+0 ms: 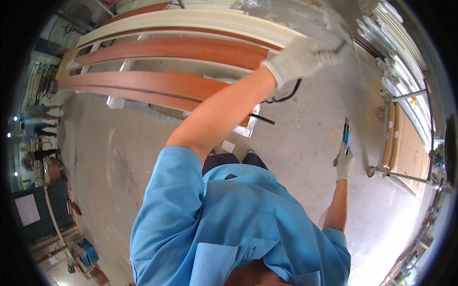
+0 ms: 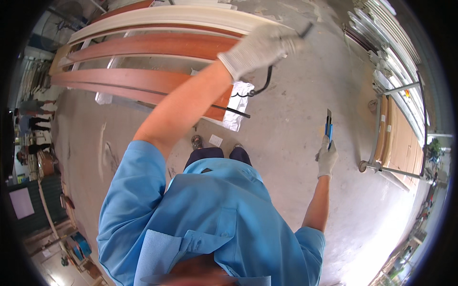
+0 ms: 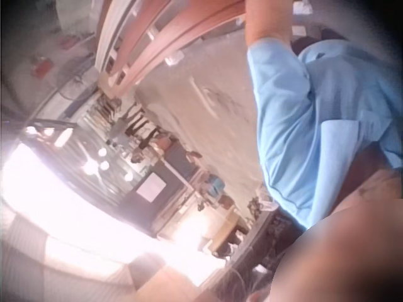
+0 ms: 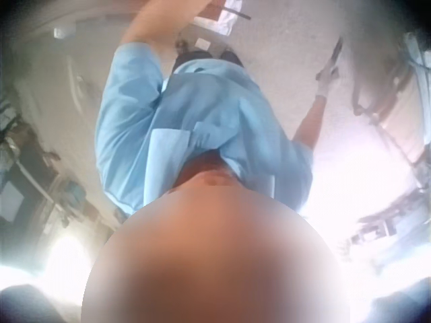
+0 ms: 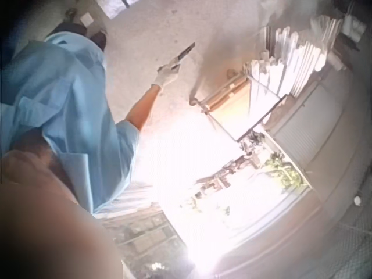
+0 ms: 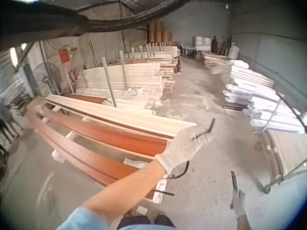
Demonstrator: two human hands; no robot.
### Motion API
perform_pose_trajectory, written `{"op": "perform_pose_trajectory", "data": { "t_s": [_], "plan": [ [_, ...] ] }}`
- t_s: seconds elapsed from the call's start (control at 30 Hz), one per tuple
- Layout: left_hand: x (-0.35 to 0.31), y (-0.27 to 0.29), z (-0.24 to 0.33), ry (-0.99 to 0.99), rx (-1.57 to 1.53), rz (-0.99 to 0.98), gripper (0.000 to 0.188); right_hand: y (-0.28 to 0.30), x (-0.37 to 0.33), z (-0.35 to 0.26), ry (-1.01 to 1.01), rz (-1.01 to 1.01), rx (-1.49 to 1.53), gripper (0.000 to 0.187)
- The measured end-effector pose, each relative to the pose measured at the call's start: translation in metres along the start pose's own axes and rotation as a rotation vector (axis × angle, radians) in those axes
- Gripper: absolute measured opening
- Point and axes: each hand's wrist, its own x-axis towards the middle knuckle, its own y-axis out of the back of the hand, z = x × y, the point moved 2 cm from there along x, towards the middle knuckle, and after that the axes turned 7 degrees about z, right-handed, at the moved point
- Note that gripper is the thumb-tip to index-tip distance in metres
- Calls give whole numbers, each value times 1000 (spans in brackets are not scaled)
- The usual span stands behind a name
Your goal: The person places a black cable along the length of long, reddish-brown wooden planks. They use a blue utility knife to cut the cable to size and then press it into a groove on the wood. The person handles several planks one at a time, repeating the process.
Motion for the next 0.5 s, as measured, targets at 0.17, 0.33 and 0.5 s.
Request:
{"op": "perform_pose_trajectory", "data": {
  "t_s": [0.17,0.33,0.5],
  "plan": [
    [6,100,-4,-100,193,184,35,-6,-31,23,-126,-38,325,31],
    [-42,217,-32,371,-181,232,31,-31,-53,2,-71,42,477,22],
    [-93,350,-45,28,-50,471,29,-90,-74,-97,76,105,598,23]
  ]
}}
